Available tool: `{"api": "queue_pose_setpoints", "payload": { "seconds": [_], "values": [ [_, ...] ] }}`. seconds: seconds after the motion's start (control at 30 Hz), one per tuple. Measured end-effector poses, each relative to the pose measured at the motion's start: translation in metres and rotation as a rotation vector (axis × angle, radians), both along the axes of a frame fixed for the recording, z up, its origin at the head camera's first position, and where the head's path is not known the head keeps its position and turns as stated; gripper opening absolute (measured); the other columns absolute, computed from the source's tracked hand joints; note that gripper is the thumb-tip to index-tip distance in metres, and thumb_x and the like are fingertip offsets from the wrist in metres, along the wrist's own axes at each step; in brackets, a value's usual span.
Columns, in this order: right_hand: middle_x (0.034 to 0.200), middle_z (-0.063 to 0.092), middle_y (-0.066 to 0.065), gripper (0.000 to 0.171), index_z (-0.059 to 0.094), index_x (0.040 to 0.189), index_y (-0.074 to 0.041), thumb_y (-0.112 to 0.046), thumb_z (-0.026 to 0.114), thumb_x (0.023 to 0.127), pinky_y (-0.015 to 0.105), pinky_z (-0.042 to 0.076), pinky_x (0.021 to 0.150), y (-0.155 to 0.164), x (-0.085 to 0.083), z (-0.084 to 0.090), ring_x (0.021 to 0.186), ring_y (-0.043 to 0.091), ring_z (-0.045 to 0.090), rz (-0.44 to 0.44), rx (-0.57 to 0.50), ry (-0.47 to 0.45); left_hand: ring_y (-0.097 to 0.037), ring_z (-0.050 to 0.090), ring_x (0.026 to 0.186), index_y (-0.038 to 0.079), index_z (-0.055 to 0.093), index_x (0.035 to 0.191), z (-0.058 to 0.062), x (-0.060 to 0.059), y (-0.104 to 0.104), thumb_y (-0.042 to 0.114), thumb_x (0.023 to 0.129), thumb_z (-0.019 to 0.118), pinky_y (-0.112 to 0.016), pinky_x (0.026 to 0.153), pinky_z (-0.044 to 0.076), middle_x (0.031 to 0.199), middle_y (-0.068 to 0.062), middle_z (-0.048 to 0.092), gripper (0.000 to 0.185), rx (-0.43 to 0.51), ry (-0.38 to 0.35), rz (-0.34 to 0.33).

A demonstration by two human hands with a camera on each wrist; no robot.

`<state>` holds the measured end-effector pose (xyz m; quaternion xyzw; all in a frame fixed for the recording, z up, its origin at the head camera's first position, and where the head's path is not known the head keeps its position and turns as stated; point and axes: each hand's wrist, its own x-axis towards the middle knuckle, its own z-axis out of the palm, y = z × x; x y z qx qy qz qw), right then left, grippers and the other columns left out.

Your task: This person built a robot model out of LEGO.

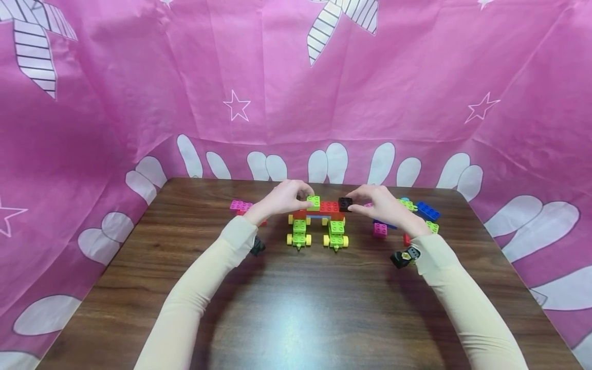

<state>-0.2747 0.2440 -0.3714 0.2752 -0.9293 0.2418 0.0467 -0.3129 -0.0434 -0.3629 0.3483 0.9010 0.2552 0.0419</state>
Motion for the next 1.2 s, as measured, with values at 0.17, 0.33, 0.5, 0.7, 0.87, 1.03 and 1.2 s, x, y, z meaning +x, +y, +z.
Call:
{"api": "queue_pose_setpoints", "payload": {
  "seconds": [0.17, 0.33, 0.5, 0.7, 0.87, 1.03, 1.2],
  "values": [
    [0.113, 0.074, 0.009, 0.032, 0.071, 0.118, -0.009, -0.024, 0.074, 0.090, 0.049, 0.055, 0.093, 0.000, 0.000, 0.000, 0.108, 0.026, 0.066, 0.001, -0.002, 0.008, -0.017, 0.068, 0.097, 0.009, 0.072, 0.117, 0.003, 0.001, 0.002, 0.027, 0.092, 0.071, -0.033, 0.087, 0.056, 0.112, -0.006, 0.073, 0.031, -0.061, 0.066, -0.015],
    [0.113, 0.074, 0.009, 0.031, 0.071, 0.118, -0.009, -0.023, 0.073, 0.090, 0.049, 0.055, 0.093, 0.001, 0.000, 0.000, 0.108, 0.026, 0.067, 0.002, -0.002, 0.018, -0.016, 0.067, 0.095, 0.011, 0.072, 0.119, 0.005, 0.002, 0.004, 0.028, 0.092, 0.070, -0.032, 0.083, 0.056, 0.114, -0.005, 0.072, 0.032, -0.100, 0.096, -0.019],
    [0.114, 0.074, 0.009, 0.032, 0.071, 0.118, -0.009, -0.024, 0.074, 0.089, 0.049, 0.055, 0.093, 0.001, 0.000, 0.001, 0.109, 0.026, 0.066, -0.004, -0.006, -0.003, -0.015, 0.067, 0.096, 0.011, 0.072, 0.120, 0.001, 0.002, 0.003, 0.030, 0.093, 0.070, -0.032, 0.086, 0.056, 0.115, -0.005, 0.072, 0.033, -0.083, 0.085, -0.013],
    [0.116, 0.073, 0.009, 0.034, 0.070, 0.120, -0.010, -0.024, 0.074, 0.089, 0.049, 0.055, 0.094, 0.000, 0.001, -0.001, 0.110, 0.026, 0.066, -0.013, -0.006, -0.022, -0.016, 0.067, 0.098, 0.011, 0.072, 0.120, -0.003, 0.000, -0.002, 0.028, 0.092, 0.071, -0.033, 0.087, 0.055, 0.113, -0.005, 0.074, 0.034, -0.021, 0.020, -0.022],
    [0.116, 0.073, 0.009, 0.034, 0.070, 0.120, -0.010, -0.025, 0.074, 0.090, 0.050, 0.054, 0.095, -0.001, 0.000, -0.001, 0.110, 0.026, 0.066, -0.014, -0.009, -0.032, -0.015, 0.069, 0.099, 0.009, 0.072, 0.121, -0.003, -0.001, -0.010, 0.025, 0.092, 0.071, -0.033, 0.090, 0.056, 0.115, -0.005, 0.075, 0.033, 0.030, -0.042, -0.034],
    [0.116, 0.073, 0.009, 0.034, 0.070, 0.120, -0.010, -0.025, 0.074, 0.089, 0.050, 0.055, 0.094, 0.000, 0.000, -0.001, 0.109, 0.026, 0.067, -0.016, -0.008, -0.027, -0.014, 0.069, 0.095, 0.009, 0.073, 0.118, -0.002, 0.000, -0.012, 0.024, 0.092, 0.071, -0.034, 0.089, 0.056, 0.112, -0.005, 0.076, 0.030, 0.039, -0.047, -0.026],
    [0.116, 0.073, 0.009, 0.034, 0.070, 0.121, -0.010, -0.025, 0.073, 0.090, 0.049, 0.056, 0.093, 0.001, 0.001, -0.002, 0.109, 0.027, 0.067, -0.019, -0.015, -0.025, -0.013, 0.068, 0.090, 0.011, 0.073, 0.117, -0.002, 0.000, -0.011, 0.026, 0.091, 0.071, -0.032, 0.086, 0.055, 0.106, -0.003, 0.077, 0.030, 0.031, -0.006, -0.026]
  ]
}}
